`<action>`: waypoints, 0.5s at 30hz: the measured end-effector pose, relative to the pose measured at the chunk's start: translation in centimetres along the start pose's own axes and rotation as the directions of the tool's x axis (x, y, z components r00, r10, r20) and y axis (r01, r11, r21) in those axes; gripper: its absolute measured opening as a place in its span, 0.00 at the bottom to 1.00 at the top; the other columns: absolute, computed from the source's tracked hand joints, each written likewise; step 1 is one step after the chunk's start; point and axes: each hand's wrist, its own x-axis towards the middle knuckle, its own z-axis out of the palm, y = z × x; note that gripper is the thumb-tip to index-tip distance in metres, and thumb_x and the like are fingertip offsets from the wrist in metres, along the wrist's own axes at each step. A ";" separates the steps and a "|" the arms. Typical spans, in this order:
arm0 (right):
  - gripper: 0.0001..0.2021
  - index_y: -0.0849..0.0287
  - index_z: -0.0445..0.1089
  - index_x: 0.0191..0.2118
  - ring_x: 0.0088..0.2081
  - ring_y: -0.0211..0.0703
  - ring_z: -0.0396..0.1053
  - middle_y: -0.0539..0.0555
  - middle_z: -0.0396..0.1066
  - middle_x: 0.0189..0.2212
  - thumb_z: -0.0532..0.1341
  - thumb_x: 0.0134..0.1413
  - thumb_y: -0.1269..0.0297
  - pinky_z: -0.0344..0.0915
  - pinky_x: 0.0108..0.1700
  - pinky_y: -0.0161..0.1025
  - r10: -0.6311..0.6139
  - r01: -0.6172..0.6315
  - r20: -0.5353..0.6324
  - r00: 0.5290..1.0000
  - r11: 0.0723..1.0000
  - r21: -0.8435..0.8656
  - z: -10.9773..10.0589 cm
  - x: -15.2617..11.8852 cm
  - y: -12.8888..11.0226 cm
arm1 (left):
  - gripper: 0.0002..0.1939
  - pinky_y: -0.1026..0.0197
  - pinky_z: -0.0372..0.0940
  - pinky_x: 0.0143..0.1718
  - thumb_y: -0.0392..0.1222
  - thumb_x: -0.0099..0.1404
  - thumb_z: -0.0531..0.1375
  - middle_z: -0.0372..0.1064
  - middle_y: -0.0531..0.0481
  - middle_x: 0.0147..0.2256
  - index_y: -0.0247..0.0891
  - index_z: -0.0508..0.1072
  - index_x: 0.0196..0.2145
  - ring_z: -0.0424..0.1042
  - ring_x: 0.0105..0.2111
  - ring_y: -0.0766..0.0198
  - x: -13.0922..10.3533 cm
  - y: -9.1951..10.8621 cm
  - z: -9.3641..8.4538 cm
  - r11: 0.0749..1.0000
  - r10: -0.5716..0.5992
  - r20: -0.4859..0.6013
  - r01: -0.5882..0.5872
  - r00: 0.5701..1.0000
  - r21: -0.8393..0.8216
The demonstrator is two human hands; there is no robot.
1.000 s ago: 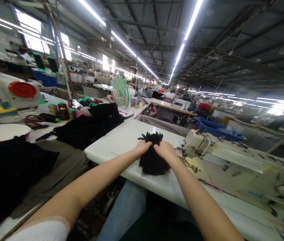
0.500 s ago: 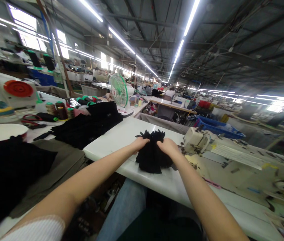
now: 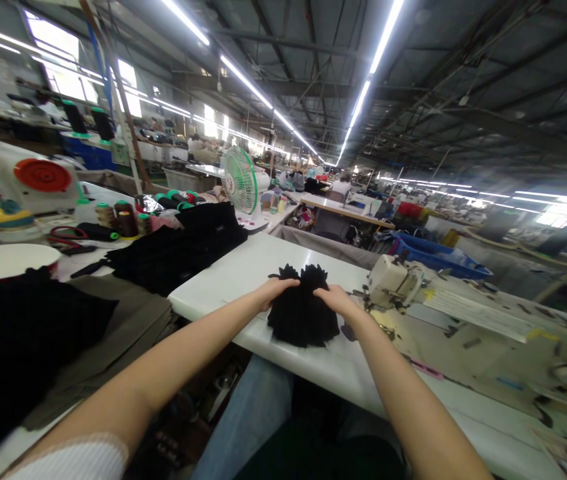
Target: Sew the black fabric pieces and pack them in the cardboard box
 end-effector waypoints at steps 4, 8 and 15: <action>0.14 0.62 0.72 0.47 0.43 0.46 0.74 0.55 0.74 0.44 0.61 0.66 0.56 0.72 0.47 0.47 0.044 -0.052 -0.058 0.997 0.990 -0.129 -1.0 -0.1 -0.4 | 0.13 0.60 0.70 0.40 0.30 0.52 0.66 0.76 0.42 0.37 0.30 0.75 0.38 0.76 0.40 0.55 0.0 -0.1 0.1 0.997 0.064 -0.026 -0.062 0.998 0.048; 0.15 0.61 0.71 0.51 0.48 0.48 0.72 0.57 0.72 0.50 0.61 0.66 0.56 0.70 0.51 0.51 0.057 -0.089 -0.128 0.990 0.961 -0.261 -2.2 -0.6 -1.0 | 0.11 0.58 0.70 0.39 0.30 0.55 0.64 0.74 0.41 0.36 0.29 0.73 0.38 0.75 0.37 0.57 -0.3 0.2 0.3 0.997 0.031 -0.079 -0.025 0.996 0.074; 0.17 0.61 0.71 0.50 0.48 0.48 0.72 0.58 0.73 0.49 0.60 0.66 0.52 0.69 0.52 0.52 0.014 -0.049 -0.092 0.996 0.922 -0.383 0.8 -2.1 -2.3 | 0.07 0.65 0.61 0.24 0.39 0.64 0.58 0.71 0.48 0.30 0.32 0.71 0.38 0.70 0.27 0.65 -0.8 0.3 1.3 1.000 -0.016 -0.024 0.016 1.000 -0.007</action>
